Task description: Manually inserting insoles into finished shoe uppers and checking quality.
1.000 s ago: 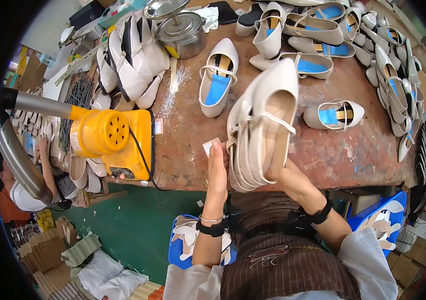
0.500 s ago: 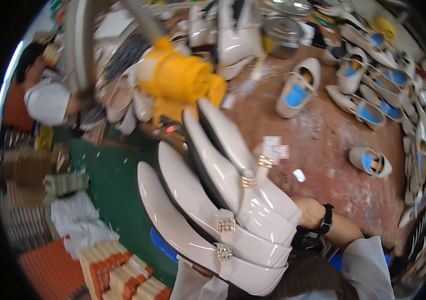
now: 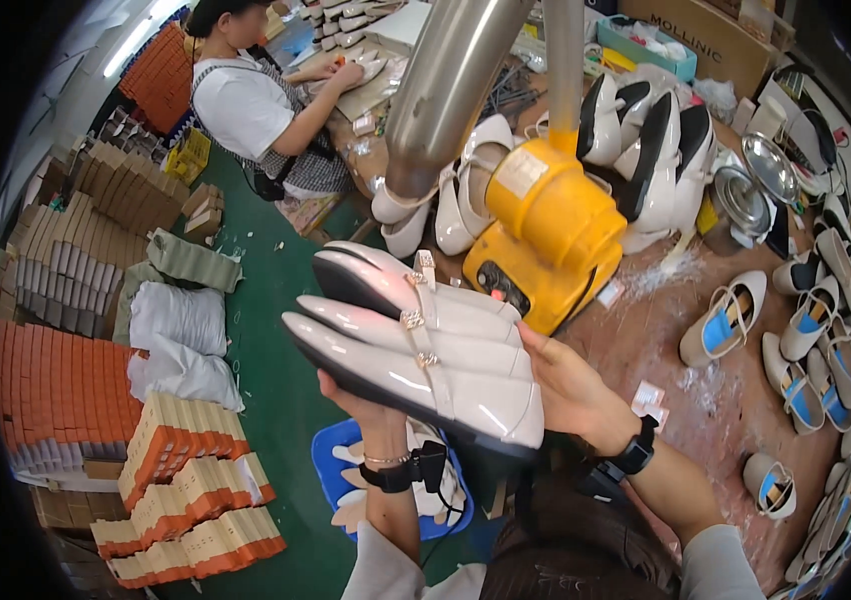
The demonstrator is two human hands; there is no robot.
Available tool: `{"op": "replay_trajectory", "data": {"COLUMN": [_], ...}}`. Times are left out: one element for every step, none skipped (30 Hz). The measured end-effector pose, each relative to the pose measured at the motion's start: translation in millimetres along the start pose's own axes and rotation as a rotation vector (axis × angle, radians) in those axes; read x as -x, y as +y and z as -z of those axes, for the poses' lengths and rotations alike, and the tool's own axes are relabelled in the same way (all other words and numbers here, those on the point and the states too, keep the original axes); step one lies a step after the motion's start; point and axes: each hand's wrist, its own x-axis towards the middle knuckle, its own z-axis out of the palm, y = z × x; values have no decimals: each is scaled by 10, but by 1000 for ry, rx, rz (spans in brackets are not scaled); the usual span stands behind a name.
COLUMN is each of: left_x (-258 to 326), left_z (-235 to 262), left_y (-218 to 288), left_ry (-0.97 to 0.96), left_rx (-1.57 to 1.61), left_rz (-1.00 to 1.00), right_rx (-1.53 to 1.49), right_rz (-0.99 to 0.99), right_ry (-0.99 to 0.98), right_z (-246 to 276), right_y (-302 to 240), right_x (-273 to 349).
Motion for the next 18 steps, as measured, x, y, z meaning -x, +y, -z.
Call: {"op": "replay_trajectory", "data": {"left_x": [-136, -223, -328, -439, -538, -632, -700, -766, -826, -894, -949, -995, -1029, -1060, -1089, -1104, -1094, -1072], "left_z": [-57, -174, -247, -301, -362, -422, -475, -542, -583, -577, -600, -621, -617, -595, -556, -518, -482, -441], "left_y": [-94, -107, -132, -142, -148, -152, -156, -152, -151, -165, -162, -155, -151, -126, -100, -86, -52, -21], "left_ry": [-63, -85, -95, -96, -94, -71, -75, -31, 15, -5, -5, 5, 16, 18, -14, -45, -40, -59], "left_rx": [4, 35, 41, 59, 75, 86, 86, 72, 57, 49, 47, 29, 12, 9, 21, 33, 30, 58], "left_rz": [-11, 10, 3, 13, 27, 34, 29, 32, 34, 21, 20, 21, 22, 20, 24, 30, 27, 22], "right_rx": [14, -13, -41, -25, -21, -14, -8, -7, -3, 1, 0, 6, 12, 10, -14, -39, -41, -33], "right_rz": [12, 21, 28, 49, 53, 57, 60, 63, 46, 27, 26, 35, 43, 40, 29, 18, 12, 5], "right_ry": [1, -1, -3, 6, 1, -2, -6, -11, -33, -54, -56, -49, -40, -42, -57, -70, -72, -69], "right_z": [58, 55, 39, 10, -44, -98, -133, -134, -121, -118, -144, -180, -207, -243, -275, -298, -324, -338], "right_y": [-94, -184, -266, -329, -396, -460, -512, -563, -603, -632, -658, -676, -685, -692, -693, -691, -671, -641], "right_x": [-79, -145, -202, -250, -291, -334, -381, -448, -519, -584, -637, -682, -716, -736, -748, -752, -749, -731]}}
